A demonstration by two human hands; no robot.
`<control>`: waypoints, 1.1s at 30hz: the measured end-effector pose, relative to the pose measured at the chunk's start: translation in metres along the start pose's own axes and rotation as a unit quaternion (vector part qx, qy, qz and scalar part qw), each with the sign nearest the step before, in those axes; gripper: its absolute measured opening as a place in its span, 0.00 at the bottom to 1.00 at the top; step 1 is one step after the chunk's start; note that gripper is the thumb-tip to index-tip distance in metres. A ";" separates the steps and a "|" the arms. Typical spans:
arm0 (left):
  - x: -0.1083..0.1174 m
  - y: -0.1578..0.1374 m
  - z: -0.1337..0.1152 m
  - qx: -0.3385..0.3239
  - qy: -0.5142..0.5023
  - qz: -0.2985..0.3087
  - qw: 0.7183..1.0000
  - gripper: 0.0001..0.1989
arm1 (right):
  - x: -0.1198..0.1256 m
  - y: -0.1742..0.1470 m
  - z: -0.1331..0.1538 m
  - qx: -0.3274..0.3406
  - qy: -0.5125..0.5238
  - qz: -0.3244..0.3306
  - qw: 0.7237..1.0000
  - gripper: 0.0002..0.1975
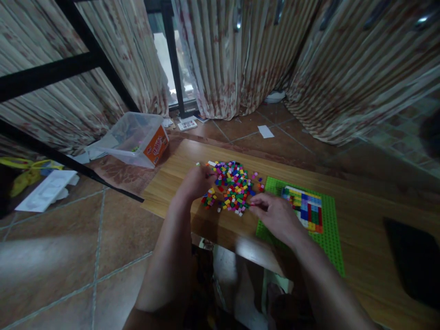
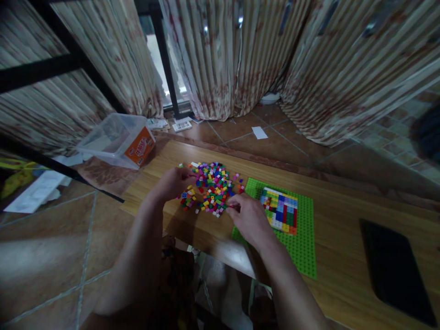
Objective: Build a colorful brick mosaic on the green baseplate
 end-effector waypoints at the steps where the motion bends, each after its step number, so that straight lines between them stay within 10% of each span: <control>1: 0.002 0.000 0.004 0.017 0.006 -0.008 1.000 0.13 | -0.003 -0.001 0.001 0.005 -0.013 0.003 1.000 0.05; 9: 0.010 0.003 0.026 0.092 0.020 -0.057 0.994 0.13 | -0.025 0.008 0.007 0.043 0.002 -0.020 0.999 0.07; 17: 0.001 0.005 0.004 0.048 0.056 -0.031 0.997 0.12 | 0.005 0.026 0.010 0.080 -0.016 -0.149 0.985 0.12; 33: -0.019 0.004 -0.037 -0.041 0.123 0.009 0.992 0.14 | -0.018 0.044 0.008 0.089 -0.080 -0.074 0.990 0.12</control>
Point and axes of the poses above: each hand's wrist, its own y-axis towards the middle knuckle, its own x-axis out of the back of the hand, z = x × y, the point moved 10 cm from there along y, towards the middle knuckle, and after that the axes turned 5 degrees about y, right-handed, at the moved point
